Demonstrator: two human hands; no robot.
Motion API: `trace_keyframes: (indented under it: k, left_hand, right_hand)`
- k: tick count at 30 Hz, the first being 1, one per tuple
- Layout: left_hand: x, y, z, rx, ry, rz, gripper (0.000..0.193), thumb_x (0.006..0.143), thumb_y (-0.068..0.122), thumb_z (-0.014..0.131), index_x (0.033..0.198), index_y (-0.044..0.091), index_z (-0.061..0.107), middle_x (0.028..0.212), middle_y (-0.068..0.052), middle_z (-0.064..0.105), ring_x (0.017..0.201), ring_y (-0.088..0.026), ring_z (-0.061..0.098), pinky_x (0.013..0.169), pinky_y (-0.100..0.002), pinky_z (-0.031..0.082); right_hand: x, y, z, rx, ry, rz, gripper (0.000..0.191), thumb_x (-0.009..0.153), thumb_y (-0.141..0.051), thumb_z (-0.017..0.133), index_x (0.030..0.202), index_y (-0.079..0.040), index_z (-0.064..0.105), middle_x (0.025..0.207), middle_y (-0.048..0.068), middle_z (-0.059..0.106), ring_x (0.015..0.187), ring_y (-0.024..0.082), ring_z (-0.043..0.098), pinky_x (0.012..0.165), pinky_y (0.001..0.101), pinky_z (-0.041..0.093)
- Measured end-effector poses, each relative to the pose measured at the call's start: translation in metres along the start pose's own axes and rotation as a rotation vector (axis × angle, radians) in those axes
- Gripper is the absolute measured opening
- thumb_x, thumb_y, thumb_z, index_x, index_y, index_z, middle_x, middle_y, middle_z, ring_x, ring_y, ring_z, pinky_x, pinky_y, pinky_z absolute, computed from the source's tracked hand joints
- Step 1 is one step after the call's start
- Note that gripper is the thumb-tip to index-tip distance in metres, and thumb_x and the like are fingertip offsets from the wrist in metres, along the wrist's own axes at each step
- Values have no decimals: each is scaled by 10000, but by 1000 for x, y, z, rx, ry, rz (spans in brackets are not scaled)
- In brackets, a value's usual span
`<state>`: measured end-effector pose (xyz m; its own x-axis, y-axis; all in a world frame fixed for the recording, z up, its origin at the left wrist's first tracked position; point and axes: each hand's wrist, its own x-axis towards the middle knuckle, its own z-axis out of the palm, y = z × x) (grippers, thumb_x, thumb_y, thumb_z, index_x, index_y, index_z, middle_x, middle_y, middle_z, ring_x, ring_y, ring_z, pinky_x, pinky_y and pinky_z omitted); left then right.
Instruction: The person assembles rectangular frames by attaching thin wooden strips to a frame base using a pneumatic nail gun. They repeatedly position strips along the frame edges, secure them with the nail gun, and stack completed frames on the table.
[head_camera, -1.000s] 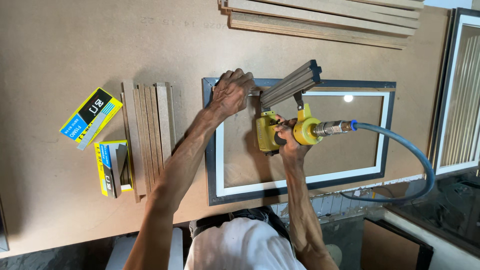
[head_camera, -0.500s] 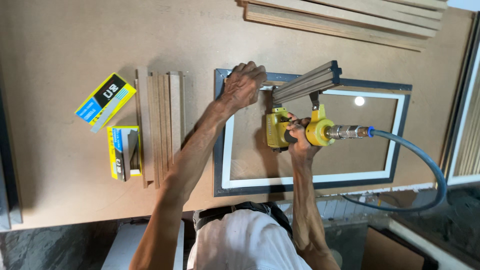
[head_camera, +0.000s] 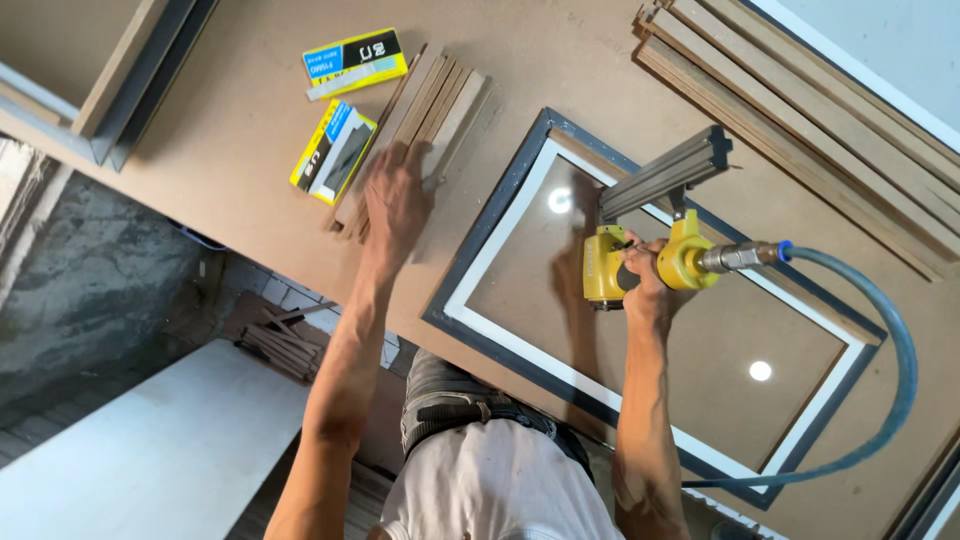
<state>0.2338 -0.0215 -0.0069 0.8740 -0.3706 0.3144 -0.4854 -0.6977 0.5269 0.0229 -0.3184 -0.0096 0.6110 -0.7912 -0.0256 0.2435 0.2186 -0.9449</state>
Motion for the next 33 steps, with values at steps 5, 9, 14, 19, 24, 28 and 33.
trace_keyframes:
  k: [5, 9, 14, 19, 24, 28, 33]
  left_hand:
    - [28, 3, -23, 4, -120, -14, 322, 736, 139, 788, 1044, 60, 740, 942, -182, 707, 832, -381, 690, 718, -489, 540]
    - [-13, 47, -12, 87, 90, -6, 284, 838, 99, 724, 1114, 36, 723, 982, -186, 693, 832, -379, 688, 731, -480, 550]
    - [-83, 116, 50, 72, 53, -161, 278, 821, 47, 675, 1094, 68, 726, 982, -126, 639, 940, -331, 650, 817, -472, 540]
    - [-82, 125, 88, 165, 121, -146, 335, 803, -12, 630, 1132, -26, 687, 1017, -171, 601, 981, -338, 614, 856, -471, 487]
    - [-72, 122, 100, 176, 192, -150, 376, 802, -49, 611, 1173, -68, 667, 1026, -173, 584, 975, -335, 591, 794, -447, 456]
    - [-73, 121, 101, 191, 262, -146, 367, 831, -43, 627, 1195, -27, 672, 1068, -139, 590, 1001, -308, 579, 837, -442, 459]
    - [-71, 119, 100, 195, 329, -198, 292, 861, 22, 651, 1147, 15, 706, 1160, -165, 640, 1116, -342, 612, 968, -478, 482]
  right_hand:
    - [16, 1, -7, -7, -222, -8, 183, 838, 151, 628, 915, 8, 543, 785, 73, 562, 661, 185, 603, 1072, 548, 581]
    - [16, -15, -2, 2, -239, 50, 253, 783, 128, 626, 957, -29, 532, 792, 48, 566, 633, 178, 616, 958, 528, 583]
    - [15, -28, 9, 31, -282, 64, 251, 809, 104, 636, 988, -34, 529, 766, 50, 558, 606, 182, 602, 1000, 532, 574]
    - [15, -30, 8, -47, -326, 42, 156, 853, 100, 633, 900, -17, 541, 706, 68, 553, 642, 189, 580, 1074, 573, 564]
    - [11, -31, 6, -88, -326, 51, 162, 785, 66, 608, 875, -52, 541, 704, 22, 543, 605, 171, 580, 1059, 548, 548]
    - [26, -30, -2, -86, -493, 81, 162, 801, 83, 593, 862, -54, 531, 693, 30, 535, 646, 177, 576, 1064, 531, 531]
    - [83, -15, -3, -58, -912, 171, 194, 855, 98, 592, 806, -77, 526, 726, 27, 530, 752, 179, 581, 1141, 518, 490]
